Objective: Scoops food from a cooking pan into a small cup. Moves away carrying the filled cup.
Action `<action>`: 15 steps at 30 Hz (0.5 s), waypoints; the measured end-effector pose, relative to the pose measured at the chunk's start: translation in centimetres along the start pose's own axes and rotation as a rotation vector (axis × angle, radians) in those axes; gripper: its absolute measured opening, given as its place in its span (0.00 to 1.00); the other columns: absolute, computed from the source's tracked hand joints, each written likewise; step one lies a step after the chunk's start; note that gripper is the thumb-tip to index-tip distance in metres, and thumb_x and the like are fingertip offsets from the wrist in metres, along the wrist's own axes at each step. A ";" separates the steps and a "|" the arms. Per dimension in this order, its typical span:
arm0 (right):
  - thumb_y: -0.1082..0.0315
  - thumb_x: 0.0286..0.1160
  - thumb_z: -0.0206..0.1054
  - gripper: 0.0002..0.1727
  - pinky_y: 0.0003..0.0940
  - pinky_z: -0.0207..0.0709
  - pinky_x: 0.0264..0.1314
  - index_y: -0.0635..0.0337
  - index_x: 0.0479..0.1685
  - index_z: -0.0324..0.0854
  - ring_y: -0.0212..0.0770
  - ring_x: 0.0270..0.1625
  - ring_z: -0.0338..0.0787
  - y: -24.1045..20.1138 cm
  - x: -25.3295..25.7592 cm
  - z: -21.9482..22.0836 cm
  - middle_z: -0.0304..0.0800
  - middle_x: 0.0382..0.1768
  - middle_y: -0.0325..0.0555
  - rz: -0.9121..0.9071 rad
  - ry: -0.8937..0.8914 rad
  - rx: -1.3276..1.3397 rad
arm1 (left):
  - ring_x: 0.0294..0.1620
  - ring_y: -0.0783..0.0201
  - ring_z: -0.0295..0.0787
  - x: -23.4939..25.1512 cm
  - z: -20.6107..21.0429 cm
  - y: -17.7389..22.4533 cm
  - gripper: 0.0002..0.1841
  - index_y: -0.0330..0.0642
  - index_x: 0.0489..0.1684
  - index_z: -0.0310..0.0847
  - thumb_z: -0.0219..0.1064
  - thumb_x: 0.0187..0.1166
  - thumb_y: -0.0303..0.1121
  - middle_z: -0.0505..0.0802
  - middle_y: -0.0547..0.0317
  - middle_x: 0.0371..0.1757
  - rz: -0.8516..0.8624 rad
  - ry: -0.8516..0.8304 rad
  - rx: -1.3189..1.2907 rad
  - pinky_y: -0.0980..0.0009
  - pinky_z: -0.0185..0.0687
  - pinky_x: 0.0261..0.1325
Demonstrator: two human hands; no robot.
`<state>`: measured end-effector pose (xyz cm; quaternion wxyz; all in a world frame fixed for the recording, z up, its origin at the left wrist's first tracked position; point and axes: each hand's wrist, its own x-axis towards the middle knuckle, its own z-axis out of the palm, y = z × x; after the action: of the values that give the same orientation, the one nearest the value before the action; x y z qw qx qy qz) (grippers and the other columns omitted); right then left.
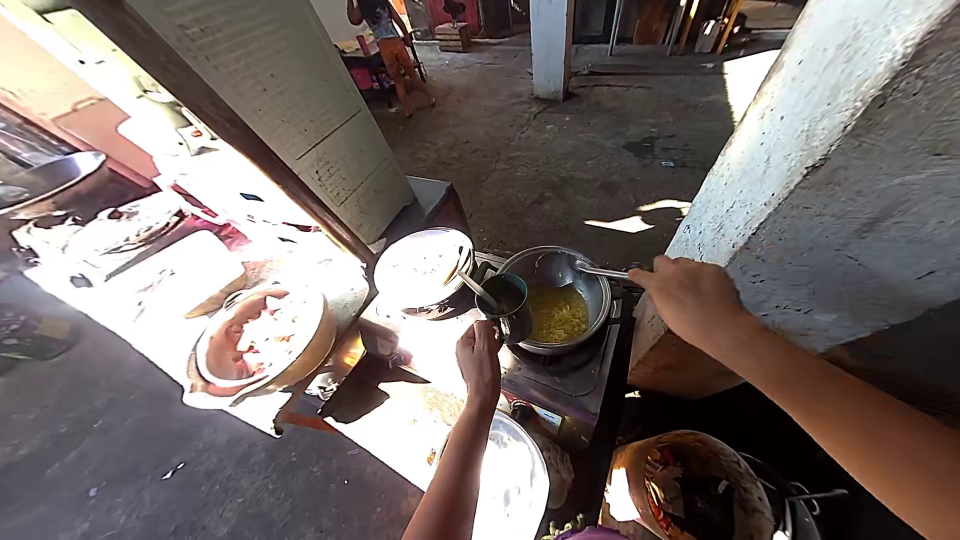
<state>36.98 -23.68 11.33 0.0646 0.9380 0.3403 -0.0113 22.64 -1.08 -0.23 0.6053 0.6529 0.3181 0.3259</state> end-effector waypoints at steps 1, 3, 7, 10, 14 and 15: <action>0.80 0.82 0.58 0.20 0.59 0.82 0.45 0.61 0.70 0.83 0.68 0.55 0.89 -0.8 0.9 1.0 0.86 0.55 0.68 -0.008 -0.058 -0.045 | 0.10 0.80 0.62 -0.2 -0.2 0.4 0.23 0.53 0.10 0.66 0.47 0.85 0.30 0.68 0.77 0.08 -0.019 0.005 -0.046 0.80 0.58 0.17; 0.84 0.82 0.53 0.19 0.57 0.82 0.46 0.73 0.68 0.79 0.70 0.58 0.87 -2.1 2.3 3.0 0.83 0.57 0.72 -0.018 -0.132 -0.116 | 0.09 0.80 0.62 -0.6 -0.7 1.0 0.24 0.53 0.09 0.66 0.47 0.86 0.28 0.69 0.76 0.08 -0.056 0.025 -0.120 0.82 0.57 0.16; 0.83 0.84 0.48 0.18 0.57 0.82 0.50 0.77 0.65 0.77 0.68 0.59 0.88 -3.6 3.8 4.1 0.82 0.59 0.71 0.016 -0.259 -0.096 | 0.08 0.80 0.62 -0.9 -1.9 1.3 0.25 0.54 0.08 0.65 0.45 0.85 0.27 0.69 0.76 0.07 -0.045 0.060 -0.176 0.83 0.55 0.15; 0.79 0.85 0.50 0.18 0.62 0.81 0.59 0.68 0.64 0.82 0.67 0.64 0.87 -3.8 4.3 3.4 0.85 0.62 0.68 0.003 -0.395 0.011 | 0.08 0.80 0.61 -1.0 -2.8 1.0 0.25 0.54 0.07 0.65 0.44 0.84 0.28 0.69 0.76 0.07 -0.014 0.078 -0.166 0.82 0.55 0.14; 0.69 0.89 0.52 0.18 0.65 0.76 0.70 0.59 0.69 0.83 0.65 0.71 0.84 -3.3 5.2 5.2 0.87 0.65 0.64 -0.095 -0.440 0.161 | 0.08 0.81 0.60 -1.4 -3.6 1.1 0.24 0.55 0.06 0.64 0.45 0.83 0.28 0.68 0.77 0.07 0.005 0.093 -0.157 0.82 0.55 0.14; 0.68 0.89 0.53 0.19 0.64 0.74 0.73 0.58 0.70 0.83 0.64 0.72 0.84 -3.0 5.5 5.8 0.87 0.65 0.63 -0.134 -0.445 0.211 | 0.08 0.81 0.60 -1.5 -3.8 1.0 0.25 0.55 0.06 0.64 0.45 0.83 0.28 0.68 0.77 0.07 0.008 0.097 -0.149 0.82 0.55 0.14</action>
<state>39.43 -18.68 4.90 0.0389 0.8893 0.3762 -0.2570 18.73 -0.18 0.95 0.6347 0.5908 0.3195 0.3821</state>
